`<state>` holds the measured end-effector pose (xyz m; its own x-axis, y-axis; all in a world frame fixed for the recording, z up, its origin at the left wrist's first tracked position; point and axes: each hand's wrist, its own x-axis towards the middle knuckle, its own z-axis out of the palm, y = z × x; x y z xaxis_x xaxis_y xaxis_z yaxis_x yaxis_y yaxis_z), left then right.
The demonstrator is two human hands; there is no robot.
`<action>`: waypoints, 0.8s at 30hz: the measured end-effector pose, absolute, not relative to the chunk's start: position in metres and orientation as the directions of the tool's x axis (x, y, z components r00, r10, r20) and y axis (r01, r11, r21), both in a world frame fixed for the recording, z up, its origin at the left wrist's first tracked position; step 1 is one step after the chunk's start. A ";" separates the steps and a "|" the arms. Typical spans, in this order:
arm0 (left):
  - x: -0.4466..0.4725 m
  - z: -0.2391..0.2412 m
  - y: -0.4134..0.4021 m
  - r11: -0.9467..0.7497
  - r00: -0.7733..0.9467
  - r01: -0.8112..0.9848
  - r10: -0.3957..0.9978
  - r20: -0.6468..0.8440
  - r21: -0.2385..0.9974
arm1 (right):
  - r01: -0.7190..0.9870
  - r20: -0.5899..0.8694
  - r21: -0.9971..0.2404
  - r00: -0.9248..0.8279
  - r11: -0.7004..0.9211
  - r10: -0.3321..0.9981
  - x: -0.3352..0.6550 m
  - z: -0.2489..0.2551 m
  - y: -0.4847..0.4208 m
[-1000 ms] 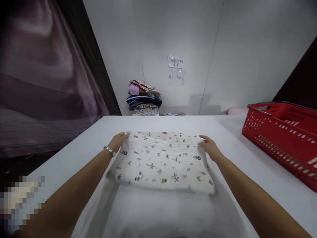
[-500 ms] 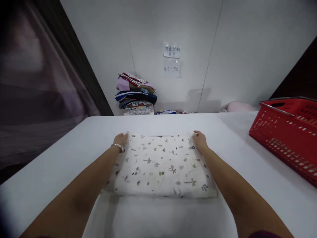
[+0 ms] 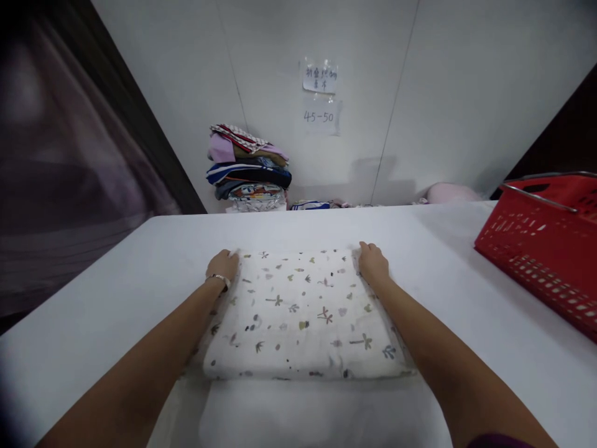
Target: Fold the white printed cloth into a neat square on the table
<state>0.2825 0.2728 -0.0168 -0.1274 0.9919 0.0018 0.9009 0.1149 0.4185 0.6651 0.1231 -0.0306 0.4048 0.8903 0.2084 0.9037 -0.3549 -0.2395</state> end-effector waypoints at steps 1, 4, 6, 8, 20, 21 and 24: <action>0.282 -0.014 0.272 0.111 -0.121 0.905 0.993 -0.001 0.411 | 0.912 0.200 -0.200 0.395 -0.357 0.897 0.663 -0.027 0.123; 0.281 -0.004 0.261 0.025 -0.041 0.917 0.999 0.033 0.398 | 0.949 0.223 -0.104 0.315 -0.299 0.922 0.655 -0.013 0.116; 0.279 -0.002 0.242 -0.129 0.104 0.920 0.991 0.086 0.371 | 0.983 0.262 -0.055 0.183 -0.175 0.948 0.644 -0.007 0.103; 0.275 -0.007 0.216 -0.300 0.276 0.906 0.954 0.120 0.299 | 0.999 0.271 -0.031 0.028 -0.020 0.962 0.632 -0.010 0.083; 0.258 -0.019 0.169 -0.384 0.403 0.838 0.915 0.035 0.388 | 0.982 0.081 -0.169 -0.076 0.089 0.994 0.614 -0.036 0.036; 0.250 -0.012 0.168 -0.335 0.336 0.828 0.938 0.079 0.450 | 0.976 0.088 -0.203 -0.063 0.080 0.994 0.616 -0.029 0.033; 0.216 0.001 0.153 -0.121 0.049 0.800 0.989 0.138 0.587 | 0.945 0.226 -0.326 0.078 0.000 0.971 0.630 -0.015 0.007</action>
